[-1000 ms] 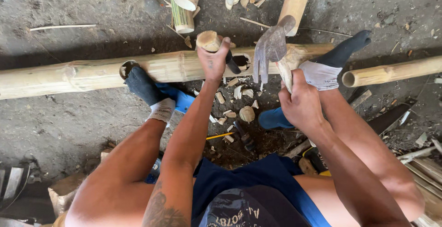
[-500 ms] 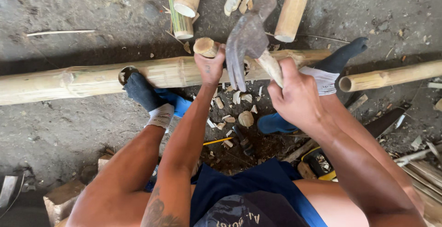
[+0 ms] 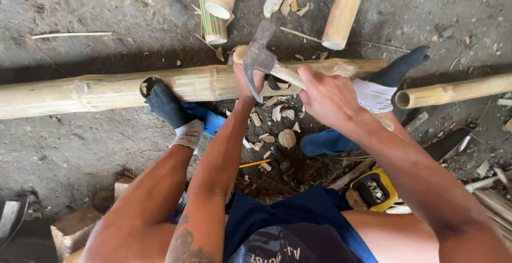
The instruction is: The person carves a hole into a bamboo pole using a chisel and hammer. They repeatedly strike the chisel to remove material and occasionally check the fit of a bamboo piece into the carved hole.
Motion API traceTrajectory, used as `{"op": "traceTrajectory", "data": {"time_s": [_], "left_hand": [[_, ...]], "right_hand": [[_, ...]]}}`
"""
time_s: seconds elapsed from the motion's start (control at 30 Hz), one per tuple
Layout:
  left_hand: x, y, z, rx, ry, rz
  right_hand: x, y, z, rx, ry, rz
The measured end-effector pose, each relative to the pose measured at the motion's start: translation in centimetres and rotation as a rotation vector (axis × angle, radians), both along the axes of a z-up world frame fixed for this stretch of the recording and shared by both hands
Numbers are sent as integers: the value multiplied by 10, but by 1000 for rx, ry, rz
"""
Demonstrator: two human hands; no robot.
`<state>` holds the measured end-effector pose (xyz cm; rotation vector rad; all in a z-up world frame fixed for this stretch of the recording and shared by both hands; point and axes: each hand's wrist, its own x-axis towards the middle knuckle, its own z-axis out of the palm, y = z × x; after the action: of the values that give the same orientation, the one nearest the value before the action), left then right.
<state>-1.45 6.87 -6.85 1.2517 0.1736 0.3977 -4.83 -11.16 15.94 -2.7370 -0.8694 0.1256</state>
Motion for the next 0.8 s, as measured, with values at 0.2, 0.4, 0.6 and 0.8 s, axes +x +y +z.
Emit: {"op": "traceTrajectory", "data": {"time_s": [0.2,0.4,0.6,0.8], "left_hand": [[4,4,-1,-17,22,-49],[-8,-5,14,216,-63,88],[-21,-12,19,30,-7,22],[-22,-17,16,2,66,1]], "right_hand": [[-2,-10,4,59,-1,-75],[20,25,20,-137,112,0],[14,28,39,-87,137,37],[14,34,22,-108,129,-18]]}}
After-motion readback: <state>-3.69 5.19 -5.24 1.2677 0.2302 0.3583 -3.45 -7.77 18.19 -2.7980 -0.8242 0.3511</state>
